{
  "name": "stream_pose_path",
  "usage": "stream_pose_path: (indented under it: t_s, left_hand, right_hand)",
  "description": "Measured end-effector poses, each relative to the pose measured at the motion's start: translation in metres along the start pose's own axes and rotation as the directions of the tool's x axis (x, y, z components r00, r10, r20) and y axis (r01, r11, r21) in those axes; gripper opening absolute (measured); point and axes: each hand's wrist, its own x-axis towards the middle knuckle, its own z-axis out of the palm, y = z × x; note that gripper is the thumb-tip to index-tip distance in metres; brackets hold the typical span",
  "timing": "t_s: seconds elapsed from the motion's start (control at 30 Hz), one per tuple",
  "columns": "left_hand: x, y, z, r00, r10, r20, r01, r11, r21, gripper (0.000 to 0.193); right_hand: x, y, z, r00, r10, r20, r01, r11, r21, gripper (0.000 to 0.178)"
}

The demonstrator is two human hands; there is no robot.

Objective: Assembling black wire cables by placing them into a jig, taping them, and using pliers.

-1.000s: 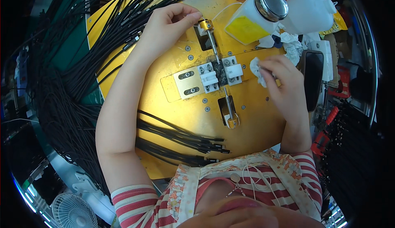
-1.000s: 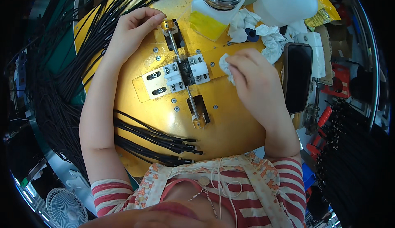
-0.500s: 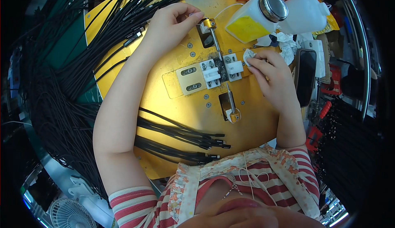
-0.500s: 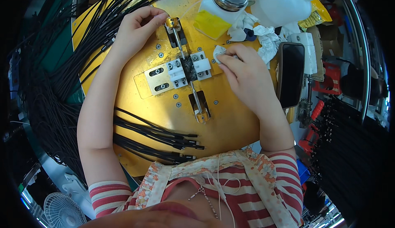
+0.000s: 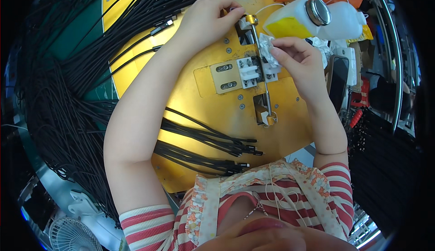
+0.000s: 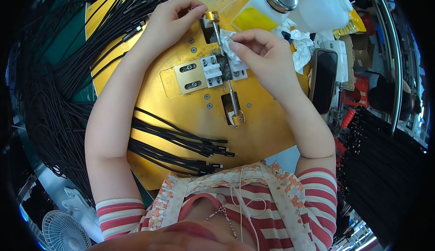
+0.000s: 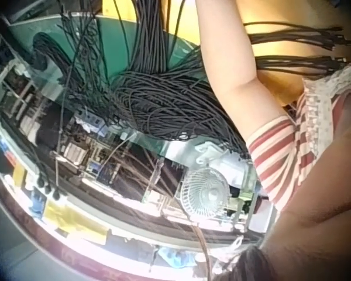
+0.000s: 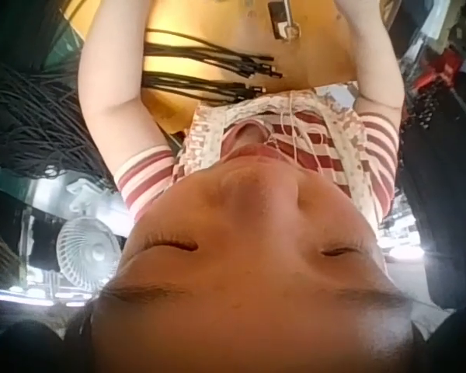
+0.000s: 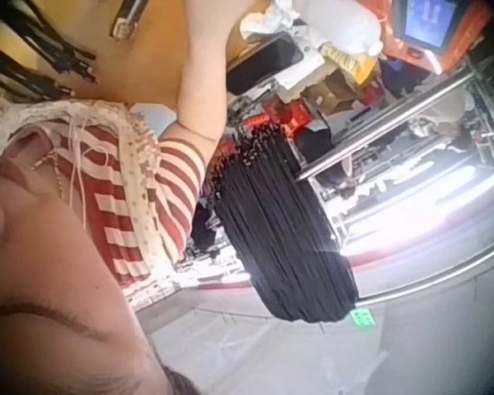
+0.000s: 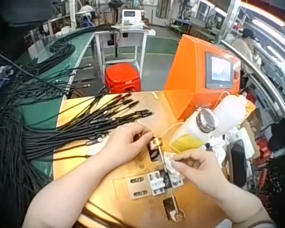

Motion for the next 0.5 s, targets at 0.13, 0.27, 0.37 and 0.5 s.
stream_pose_path:
  t_s: [0.13,0.27,0.37,0.5]
  left_hand:
    - [0.0,0.001,0.001,1.0,0.005,-0.002,-0.005,0.998,0.063,0.027]
    - [-0.001,-0.002,-0.001,0.999,0.046,0.0,-0.046,0.998,0.053,0.027]
    - [-0.001,-0.005,0.002,0.994,0.104,-0.032,-0.102,0.993,0.062,0.026]
    - [0.0,-0.008,0.004,0.977,0.19,-0.098,-0.182,0.98,0.087,0.026]
  right_hand:
    - [0.002,-0.006,0.001,0.998,0.019,0.06,-0.021,0.999,0.037,0.011]
    - [0.004,-0.009,0.003,0.994,0.046,0.097,-0.043,0.999,-0.032,0.012]
    - [0.003,-0.01,0.003,0.994,0.061,0.09,-0.063,0.998,0.014,0.012]
    - [0.005,-0.006,0.005,0.994,-0.073,0.079,0.08,0.993,-0.089,0.015]
